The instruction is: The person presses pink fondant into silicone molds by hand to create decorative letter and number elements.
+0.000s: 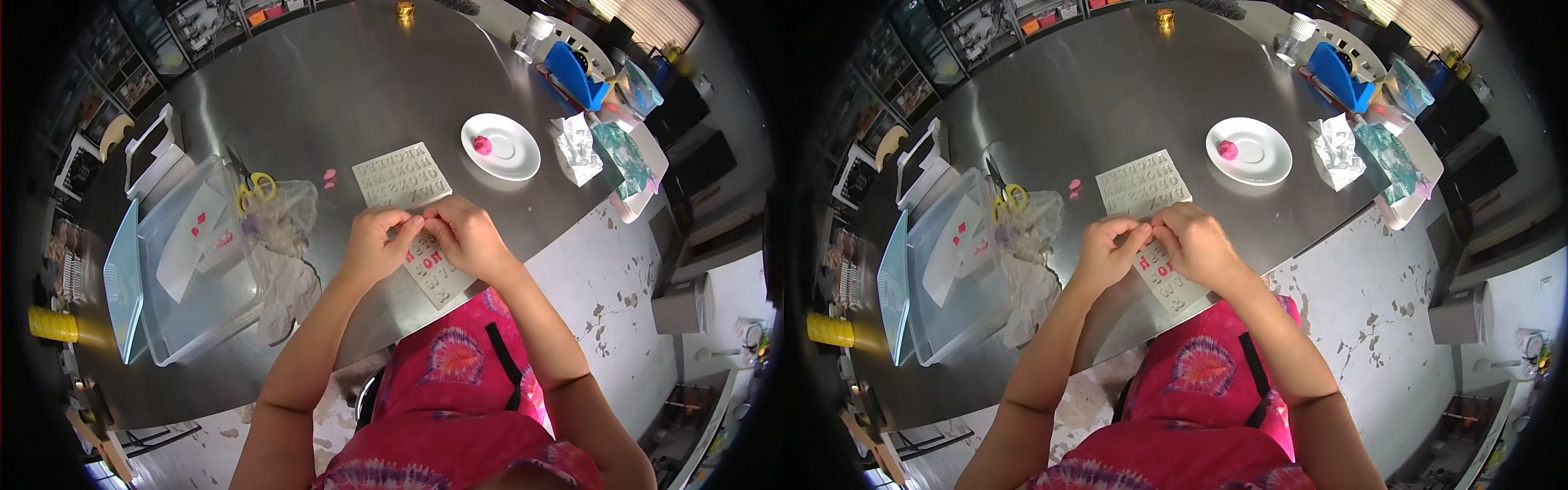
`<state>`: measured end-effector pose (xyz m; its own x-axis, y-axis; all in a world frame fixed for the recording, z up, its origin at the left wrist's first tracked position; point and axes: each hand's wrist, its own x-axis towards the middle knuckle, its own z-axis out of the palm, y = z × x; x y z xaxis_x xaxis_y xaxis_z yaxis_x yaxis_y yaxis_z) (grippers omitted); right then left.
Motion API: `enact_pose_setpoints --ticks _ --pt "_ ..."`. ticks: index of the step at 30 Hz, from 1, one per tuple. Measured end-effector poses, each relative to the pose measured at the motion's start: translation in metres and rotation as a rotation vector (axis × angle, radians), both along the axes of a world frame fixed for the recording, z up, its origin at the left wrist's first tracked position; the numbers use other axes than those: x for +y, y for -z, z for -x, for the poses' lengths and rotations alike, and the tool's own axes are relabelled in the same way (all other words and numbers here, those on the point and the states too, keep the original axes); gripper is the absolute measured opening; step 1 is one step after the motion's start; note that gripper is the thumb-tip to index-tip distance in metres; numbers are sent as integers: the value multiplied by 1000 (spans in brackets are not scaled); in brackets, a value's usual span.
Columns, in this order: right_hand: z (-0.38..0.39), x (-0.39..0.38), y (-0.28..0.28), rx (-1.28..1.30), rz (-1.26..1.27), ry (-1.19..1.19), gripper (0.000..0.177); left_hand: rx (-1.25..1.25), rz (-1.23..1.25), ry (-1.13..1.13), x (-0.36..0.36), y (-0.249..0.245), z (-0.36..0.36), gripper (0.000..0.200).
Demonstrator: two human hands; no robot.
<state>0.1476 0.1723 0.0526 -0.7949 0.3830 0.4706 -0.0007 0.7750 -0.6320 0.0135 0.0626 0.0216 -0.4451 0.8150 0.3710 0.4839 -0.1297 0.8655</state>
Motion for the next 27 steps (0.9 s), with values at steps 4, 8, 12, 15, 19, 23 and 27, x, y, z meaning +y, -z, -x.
enact_pose_setpoints --ticks 4,8,12,15,19,23,27 --pt "-1 -1 -4 -72 60 14 10 -202 23 64 0 2 4 13" --pt "0 4 -11 -29 183 -19 10 -224 -1 80 0 1 4 9" --pt "-1 5 -13 -35 218 -109 12 -107 -3 26 -2 -2 3 4" --pt "-3 8 -11 -88 127 -112 16 136 -53 14 -3 -6 3 4" --pt "1 5 -3 -88 99 -55 12 308 -88 5 0 2 4 6" --pt "1 12 4 -137 81 -46 8 304 -52 26 0 6 8 5" --pt "1 21 1 -272 88 -149 10 468 -35 53 -2 4 8 9"
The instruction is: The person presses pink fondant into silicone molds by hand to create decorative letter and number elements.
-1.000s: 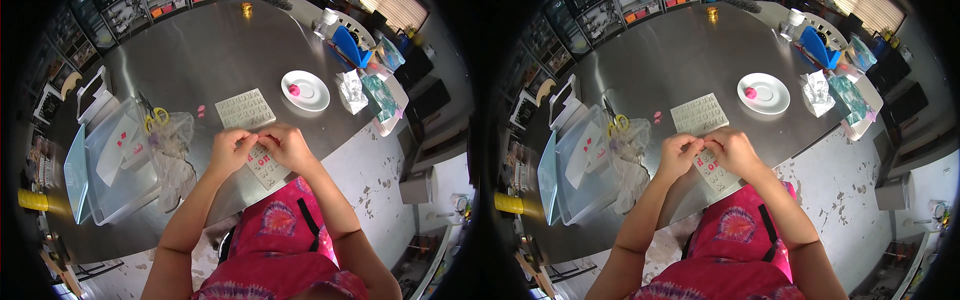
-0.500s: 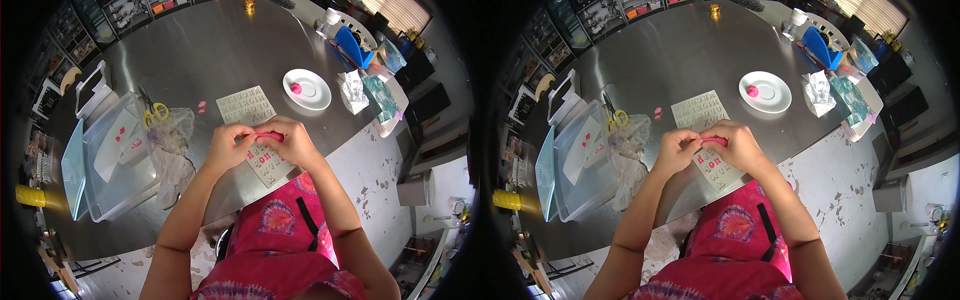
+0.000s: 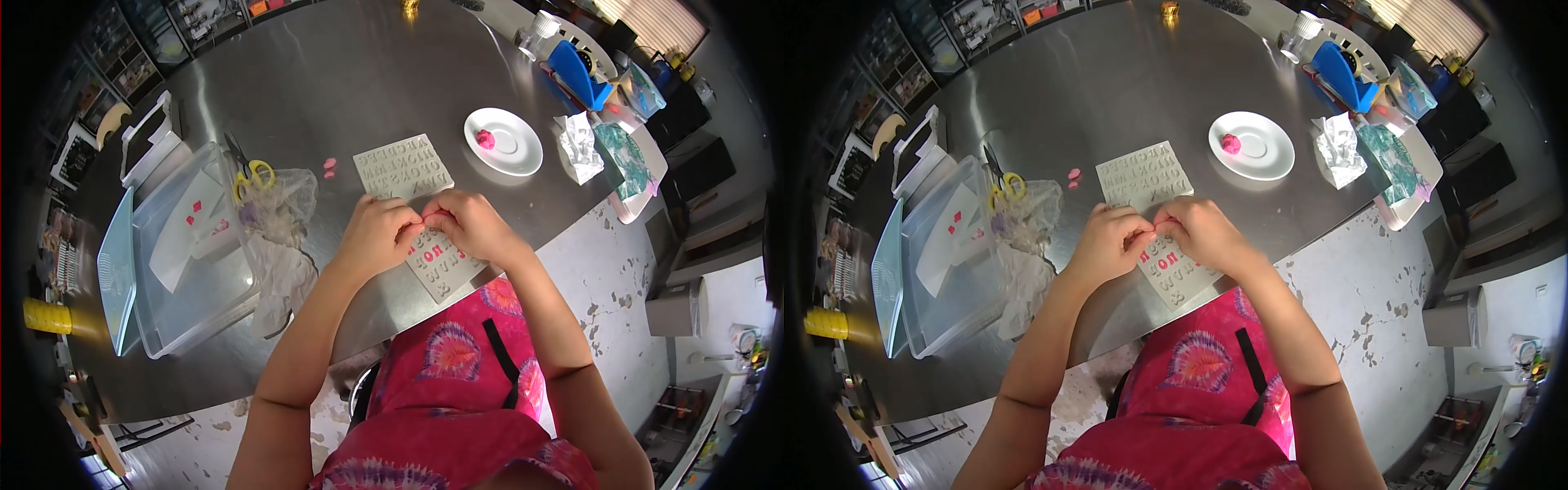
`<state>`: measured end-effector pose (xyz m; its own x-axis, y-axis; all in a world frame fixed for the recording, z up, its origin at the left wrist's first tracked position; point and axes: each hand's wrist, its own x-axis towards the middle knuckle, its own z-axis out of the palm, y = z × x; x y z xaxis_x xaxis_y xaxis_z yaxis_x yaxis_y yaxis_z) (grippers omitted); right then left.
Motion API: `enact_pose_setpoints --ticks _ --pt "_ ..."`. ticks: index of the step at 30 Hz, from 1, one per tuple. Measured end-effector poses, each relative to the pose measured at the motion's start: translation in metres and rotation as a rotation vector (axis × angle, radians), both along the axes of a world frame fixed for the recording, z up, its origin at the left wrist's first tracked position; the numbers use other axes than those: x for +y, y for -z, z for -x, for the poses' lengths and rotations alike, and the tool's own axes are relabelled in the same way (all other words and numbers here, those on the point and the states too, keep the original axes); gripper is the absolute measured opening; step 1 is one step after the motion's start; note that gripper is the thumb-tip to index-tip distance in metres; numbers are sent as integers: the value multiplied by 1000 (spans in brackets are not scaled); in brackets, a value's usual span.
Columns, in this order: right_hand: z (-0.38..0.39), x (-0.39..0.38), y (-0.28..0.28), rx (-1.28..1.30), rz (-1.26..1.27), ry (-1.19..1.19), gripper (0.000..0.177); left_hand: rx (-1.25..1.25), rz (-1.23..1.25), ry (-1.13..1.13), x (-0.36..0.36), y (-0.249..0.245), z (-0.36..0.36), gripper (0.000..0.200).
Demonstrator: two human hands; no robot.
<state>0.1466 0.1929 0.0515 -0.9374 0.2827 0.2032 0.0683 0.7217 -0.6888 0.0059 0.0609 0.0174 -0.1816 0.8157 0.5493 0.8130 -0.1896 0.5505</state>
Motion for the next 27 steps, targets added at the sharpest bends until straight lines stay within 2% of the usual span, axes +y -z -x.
enact_pose_setpoints --ticks 4,6,10,14,16,20,22,23,25,27 --pt "6 -5 -3 -71 69 23 8 -5 14 1 -3 -3 1 6" --pt "8 -6 3 -19 -45 40 8 9 19 -26 -2 -2 0 7" --pt "6 -4 3 -25 -47 34 7 42 38 -3 -2 0 3 2" --pt "6 4 3 -66 -35 -70 7 6 87 59 -5 1 4 6" --pt "8 8 3 -77 -28 -107 7 72 78 30 -5 2 5 12" --pt "12 15 4 -81 -89 -230 9 65 111 -6 -5 -3 5 7" --pt "15 15 2 -100 -86 -258 9 -182 259 -99 -3 -6 1 6" --pt "17 16 1 -145 -104 -275 10 -182 261 -99 -4 -6 1 6" --pt "20 17 -1 -189 -121 -291 10 -363 272 -84 -4 -4 0 9" --pt "23 18 -4 -290 -161 -322 9 -397 286 -84 -3 0 1 9"
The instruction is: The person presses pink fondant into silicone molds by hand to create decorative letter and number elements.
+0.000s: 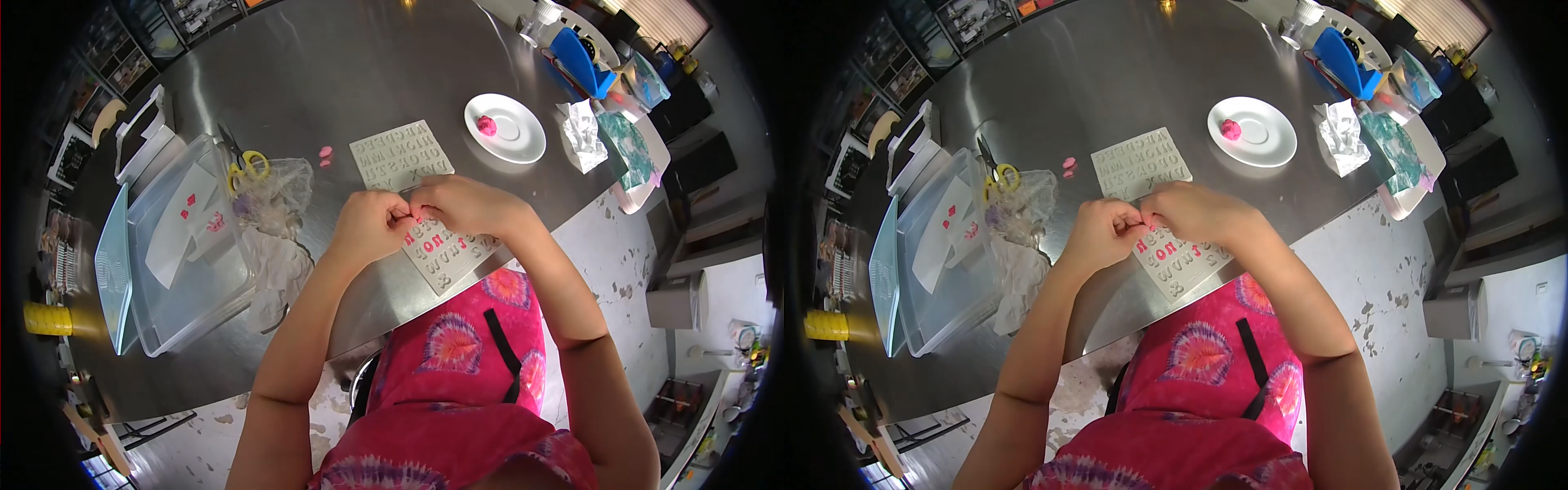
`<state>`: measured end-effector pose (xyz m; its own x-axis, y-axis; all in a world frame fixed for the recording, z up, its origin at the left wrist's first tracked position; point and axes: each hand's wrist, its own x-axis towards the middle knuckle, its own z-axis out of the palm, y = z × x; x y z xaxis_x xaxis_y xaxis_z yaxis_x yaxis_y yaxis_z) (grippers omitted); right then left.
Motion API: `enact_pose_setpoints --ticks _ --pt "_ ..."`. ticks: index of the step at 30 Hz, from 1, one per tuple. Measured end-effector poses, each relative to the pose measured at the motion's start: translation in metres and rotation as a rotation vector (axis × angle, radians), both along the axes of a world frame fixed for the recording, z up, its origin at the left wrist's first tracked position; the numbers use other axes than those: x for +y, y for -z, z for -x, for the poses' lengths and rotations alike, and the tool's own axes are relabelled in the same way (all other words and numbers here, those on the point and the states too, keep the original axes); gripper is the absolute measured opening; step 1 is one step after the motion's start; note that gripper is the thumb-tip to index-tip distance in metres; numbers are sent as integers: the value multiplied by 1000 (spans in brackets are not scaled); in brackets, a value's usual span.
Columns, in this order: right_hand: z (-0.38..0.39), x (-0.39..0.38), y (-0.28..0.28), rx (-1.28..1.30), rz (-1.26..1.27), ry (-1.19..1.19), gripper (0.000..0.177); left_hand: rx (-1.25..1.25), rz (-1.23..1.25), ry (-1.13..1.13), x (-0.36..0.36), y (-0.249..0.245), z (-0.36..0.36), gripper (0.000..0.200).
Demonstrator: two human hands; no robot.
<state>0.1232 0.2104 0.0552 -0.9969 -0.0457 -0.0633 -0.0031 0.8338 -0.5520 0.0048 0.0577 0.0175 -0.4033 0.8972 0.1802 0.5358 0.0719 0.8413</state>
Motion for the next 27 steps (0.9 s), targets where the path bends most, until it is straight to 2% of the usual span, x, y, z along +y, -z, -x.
enact_pose_setpoints --ticks 3,7,9,13,22,25,27 --pt "3 -3 -8 -18 -94 -60 12 -45 22 -16 0 1 0 11" --pt "12 -6 -5 -3 -93 -10 14 -145 -5 -48 2 6 1 12" --pt "15 -6 -4 -114 -70 12 11 -161 11 -47 2 6 2 13" --pt "16 -3 -4 -123 -28 -18 9 -175 67 -51 2 -1 -1 16" --pt "13 2 3 -32 69 -82 11 -235 52 -15 3 8 2 21" --pt "8 4 3 31 154 -44 9 -126 119 -31 2 -4 -1 20" --pt "7 5 4 20 201 -29 8 -163 113 -39 2 -2 -2 21"
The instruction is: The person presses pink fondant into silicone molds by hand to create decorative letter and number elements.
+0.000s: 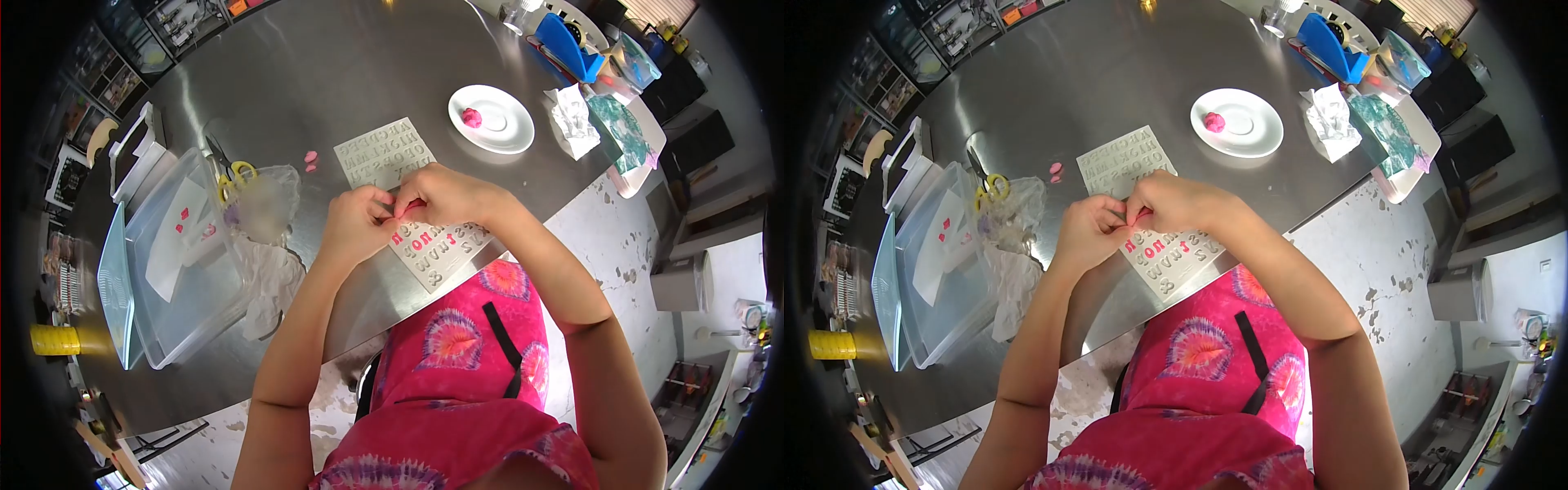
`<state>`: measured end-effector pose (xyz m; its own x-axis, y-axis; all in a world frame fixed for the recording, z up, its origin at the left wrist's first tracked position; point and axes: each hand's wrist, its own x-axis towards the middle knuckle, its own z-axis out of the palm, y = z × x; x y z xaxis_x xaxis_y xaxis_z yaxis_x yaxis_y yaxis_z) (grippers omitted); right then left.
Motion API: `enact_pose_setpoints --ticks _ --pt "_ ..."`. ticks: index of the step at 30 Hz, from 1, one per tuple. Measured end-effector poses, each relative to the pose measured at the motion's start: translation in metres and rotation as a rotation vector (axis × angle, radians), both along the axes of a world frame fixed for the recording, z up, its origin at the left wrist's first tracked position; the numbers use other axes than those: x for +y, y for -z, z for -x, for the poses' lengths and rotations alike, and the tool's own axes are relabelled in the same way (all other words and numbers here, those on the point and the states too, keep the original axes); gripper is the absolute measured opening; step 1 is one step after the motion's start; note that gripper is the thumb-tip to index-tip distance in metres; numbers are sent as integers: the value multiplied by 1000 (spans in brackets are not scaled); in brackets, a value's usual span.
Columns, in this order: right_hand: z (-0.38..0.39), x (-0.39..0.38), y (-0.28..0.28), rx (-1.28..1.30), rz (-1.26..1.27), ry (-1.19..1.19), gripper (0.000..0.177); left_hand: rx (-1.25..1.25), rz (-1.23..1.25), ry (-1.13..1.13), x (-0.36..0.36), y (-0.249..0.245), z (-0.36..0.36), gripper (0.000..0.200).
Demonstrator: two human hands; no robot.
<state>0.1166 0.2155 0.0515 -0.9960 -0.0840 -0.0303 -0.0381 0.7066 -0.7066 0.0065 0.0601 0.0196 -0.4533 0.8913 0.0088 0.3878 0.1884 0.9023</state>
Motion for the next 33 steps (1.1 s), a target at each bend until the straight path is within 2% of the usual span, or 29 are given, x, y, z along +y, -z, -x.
enact_pose_setpoints --ticks 7,10,16,19,22,24,28,33 --pt "-2 3 1 -44 -105 -28 9 -55 -29 -28 2 12 1 22" --pt "-9 1 -7 -14 -103 -29 9 -2 -17 -50 2 4 -4 18" --pt "-12 -4 -4 -30 -104 80 10 28 -21 -55 2 5 -7 17" --pt "-9 -5 -4 80 -190 44 10 28 -12 -63 3 5 -8 18" --pt "-4 -8 -15 -32 -149 119 12 -32 4 -87 4 7 -7 19" --pt "1 -5 -24 -195 -73 169 15 -21 34 -92 5 4 -7 19" --pt "8 1 -15 -191 -77 125 15 -6 86 -85 5 -3 -9 19" --pt "10 -6 -18 -214 -171 145 12 -99 22 -40 5 19 2 18"
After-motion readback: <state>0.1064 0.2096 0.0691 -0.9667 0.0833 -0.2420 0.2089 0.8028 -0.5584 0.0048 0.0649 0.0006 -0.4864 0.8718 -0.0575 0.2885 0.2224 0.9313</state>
